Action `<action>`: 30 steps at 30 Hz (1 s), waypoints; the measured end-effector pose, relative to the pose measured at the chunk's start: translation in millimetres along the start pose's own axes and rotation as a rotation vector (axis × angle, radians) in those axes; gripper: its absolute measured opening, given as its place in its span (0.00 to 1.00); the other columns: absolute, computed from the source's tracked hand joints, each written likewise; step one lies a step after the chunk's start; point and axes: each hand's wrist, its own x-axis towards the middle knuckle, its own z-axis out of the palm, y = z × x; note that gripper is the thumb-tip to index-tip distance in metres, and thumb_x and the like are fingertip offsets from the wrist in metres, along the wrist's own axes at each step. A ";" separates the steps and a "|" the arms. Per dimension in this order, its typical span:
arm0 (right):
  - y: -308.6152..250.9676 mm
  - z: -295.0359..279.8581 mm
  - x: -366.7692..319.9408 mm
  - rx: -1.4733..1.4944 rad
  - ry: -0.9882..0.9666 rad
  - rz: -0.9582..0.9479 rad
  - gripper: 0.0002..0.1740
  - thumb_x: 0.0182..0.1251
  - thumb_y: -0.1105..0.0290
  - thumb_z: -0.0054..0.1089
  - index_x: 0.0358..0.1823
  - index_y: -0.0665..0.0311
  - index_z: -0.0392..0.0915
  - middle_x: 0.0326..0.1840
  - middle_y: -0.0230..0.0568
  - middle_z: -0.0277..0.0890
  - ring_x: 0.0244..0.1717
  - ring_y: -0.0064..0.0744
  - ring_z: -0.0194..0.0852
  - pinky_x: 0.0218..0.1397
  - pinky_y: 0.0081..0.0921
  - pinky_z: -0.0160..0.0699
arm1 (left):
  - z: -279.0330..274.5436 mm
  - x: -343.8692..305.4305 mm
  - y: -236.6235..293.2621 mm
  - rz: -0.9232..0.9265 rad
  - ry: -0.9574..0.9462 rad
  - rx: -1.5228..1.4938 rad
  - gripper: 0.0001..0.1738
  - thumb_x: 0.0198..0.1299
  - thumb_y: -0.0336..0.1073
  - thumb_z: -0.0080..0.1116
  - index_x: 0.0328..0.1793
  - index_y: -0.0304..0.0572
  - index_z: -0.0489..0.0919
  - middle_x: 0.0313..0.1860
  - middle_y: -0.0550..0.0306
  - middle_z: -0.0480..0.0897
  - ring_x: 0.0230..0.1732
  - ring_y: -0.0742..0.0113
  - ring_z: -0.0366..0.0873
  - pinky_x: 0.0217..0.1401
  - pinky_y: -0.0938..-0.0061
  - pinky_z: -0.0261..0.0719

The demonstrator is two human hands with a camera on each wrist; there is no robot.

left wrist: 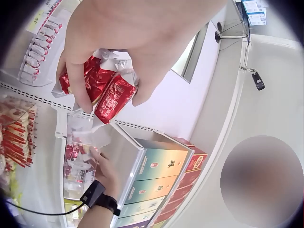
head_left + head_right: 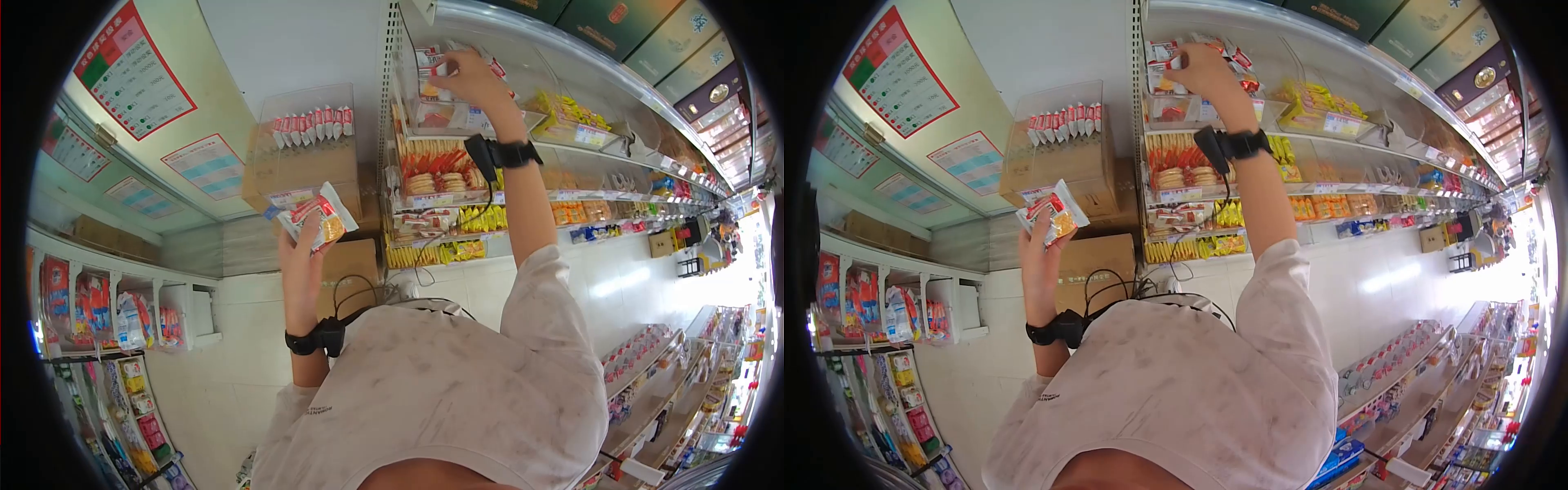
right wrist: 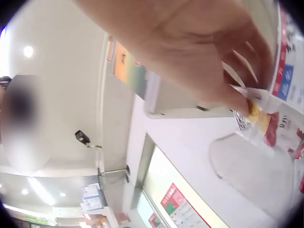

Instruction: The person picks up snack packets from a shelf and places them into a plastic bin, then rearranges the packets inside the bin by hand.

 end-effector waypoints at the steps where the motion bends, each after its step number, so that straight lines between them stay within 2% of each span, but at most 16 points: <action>1: -12.9 -10.7 -12.1 0.054 0.057 -0.023 0.28 0.57 0.57 0.74 0.54 0.68 0.82 0.43 0.53 0.85 0.43 0.47 0.86 0.50 0.36 0.83 | 1.5 0.2 -1.1 0.001 -0.005 0.017 0.26 0.72 0.41 0.62 0.69 0.33 0.72 0.62 0.51 0.81 0.61 0.62 0.82 0.62 0.61 0.84; 3: -26.5 -30.6 -38.2 0.095 0.266 -0.015 0.22 0.63 0.62 0.72 0.55 0.67 0.82 0.40 0.48 0.86 0.40 0.39 0.86 0.45 0.32 0.83 | 3.9 2.4 -3.7 -0.007 -0.003 0.051 0.26 0.72 0.40 0.63 0.70 0.33 0.72 0.63 0.51 0.80 0.61 0.62 0.81 0.63 0.60 0.83; 5: -62.7 -47.3 -77.9 0.409 0.347 0.058 0.19 0.68 0.67 0.69 0.57 0.66 0.80 0.43 0.45 0.86 0.42 0.30 0.85 0.45 0.28 0.81 | 4.6 3.4 -8.4 -0.033 0.027 0.085 0.26 0.73 0.39 0.62 0.70 0.34 0.71 0.63 0.52 0.80 0.62 0.62 0.81 0.64 0.60 0.83; 7: -86.2 -40.1 -116.0 0.682 0.211 0.000 0.20 0.69 0.73 0.68 0.60 0.65 0.77 0.47 0.42 0.84 0.46 0.25 0.83 0.47 0.25 0.80 | 6.9 10.4 -17.7 -0.059 0.001 0.075 0.26 0.73 0.39 0.62 0.71 0.35 0.70 0.63 0.52 0.80 0.62 0.61 0.81 0.64 0.59 0.83; 9: -106.1 -17.8 -150.2 1.095 0.004 0.035 0.23 0.69 0.76 0.68 0.63 0.65 0.75 0.52 0.40 0.83 0.49 0.22 0.82 0.49 0.22 0.78 | 15.6 9.5 -25.3 -0.098 -0.018 0.055 0.25 0.73 0.39 0.62 0.70 0.35 0.71 0.63 0.52 0.80 0.62 0.62 0.82 0.63 0.61 0.83; 11: -94.1 22.7 -171.8 0.908 -0.153 -0.083 0.22 0.70 0.78 0.67 0.64 0.64 0.74 0.52 0.38 0.83 0.50 0.20 0.81 0.49 0.21 0.78 | 30.9 10.7 -25.5 -0.121 -0.057 0.041 0.25 0.73 0.40 0.63 0.69 0.36 0.71 0.63 0.52 0.80 0.60 0.63 0.82 0.61 0.65 0.84; 14: -79.0 54.9 -182.0 1.126 -0.238 0.074 0.21 0.71 0.77 0.66 0.64 0.65 0.74 0.53 0.37 0.83 0.50 0.20 0.81 0.50 0.21 0.78 | 43.9 16.7 -34.0 -0.219 -0.098 0.030 0.24 0.77 0.43 0.57 0.69 0.36 0.70 0.63 0.52 0.80 0.62 0.61 0.82 0.62 0.61 0.85; 15: -71.6 56.5 -183.1 1.137 -0.285 0.090 0.22 0.73 0.79 0.62 0.67 0.66 0.71 0.57 0.36 0.80 0.55 0.22 0.79 0.58 0.24 0.77 | 46.9 19.2 -36.6 -0.230 -0.120 0.053 0.24 0.79 0.45 0.52 0.71 0.36 0.68 0.66 0.50 0.78 0.64 0.60 0.81 0.64 0.57 0.85; 18: -61.9 55.0 -186.5 1.060 -0.201 0.098 0.24 0.72 0.78 0.63 0.68 0.65 0.72 0.57 0.35 0.80 0.53 0.22 0.79 0.57 0.24 0.77 | 42.2 28.5 -51.3 -0.282 -0.199 -0.040 0.25 0.80 0.45 0.49 0.74 0.37 0.64 0.68 0.49 0.76 0.65 0.58 0.80 0.65 0.57 0.85; 19: -59.2 53.1 -188.1 1.027 -0.193 0.087 0.24 0.72 0.76 0.64 0.68 0.65 0.72 0.56 0.37 0.81 0.53 0.24 0.80 0.56 0.25 0.78 | 40.8 29.8 -54.1 -0.282 -0.251 -0.049 0.28 0.77 0.41 0.55 0.76 0.38 0.62 0.70 0.51 0.74 0.67 0.59 0.78 0.67 0.58 0.83; 22: -57.8 44.0 -193.4 0.958 -0.175 0.064 0.26 0.70 0.73 0.67 0.68 0.64 0.72 0.54 0.41 0.81 0.54 0.29 0.81 0.55 0.27 0.79 | 44.5 31.1 -56.0 -0.158 -0.380 0.182 0.32 0.70 0.34 0.63 0.76 0.39 0.62 0.70 0.52 0.74 0.68 0.61 0.77 0.69 0.60 0.81; 24: -62.0 38.3 -194.0 0.972 -0.150 0.037 0.27 0.69 0.73 0.68 0.68 0.64 0.72 0.54 0.41 0.80 0.55 0.30 0.81 0.57 0.28 0.79 | 53.6 29.1 -49.4 -0.205 -0.340 0.188 0.37 0.64 0.30 0.68 0.76 0.39 0.63 0.71 0.53 0.73 0.69 0.63 0.75 0.70 0.62 0.79; 25: -64.8 35.6 -194.6 0.987 -0.110 0.044 0.31 0.65 0.76 0.70 0.70 0.62 0.72 0.55 0.37 0.82 0.53 0.28 0.81 0.56 0.27 0.79 | 58.8 26.7 -44.3 -0.225 -0.312 0.190 0.39 0.60 0.28 0.70 0.76 0.39 0.63 0.71 0.53 0.73 0.70 0.64 0.75 0.70 0.64 0.79; 28: -70.0 21.6 -193.6 0.938 -0.066 -0.022 0.31 0.59 0.77 0.74 0.66 0.62 0.77 0.55 0.38 0.82 0.55 0.33 0.80 0.59 0.33 0.77 | 74.4 22.8 -30.2 0.026 -0.399 0.379 0.43 0.54 0.27 0.75 0.74 0.41 0.64 0.71 0.52 0.73 0.69 0.64 0.74 0.70 0.64 0.77; 30: -61.9 24.0 -192.6 0.879 -0.050 -0.148 0.28 0.56 0.77 0.76 0.60 0.62 0.81 0.54 0.39 0.82 0.56 0.36 0.79 0.61 0.35 0.77 | 78.4 24.1 -21.1 0.138 -0.436 0.461 0.46 0.48 0.28 0.78 0.74 0.42 0.64 0.72 0.51 0.71 0.69 0.64 0.74 0.71 0.64 0.76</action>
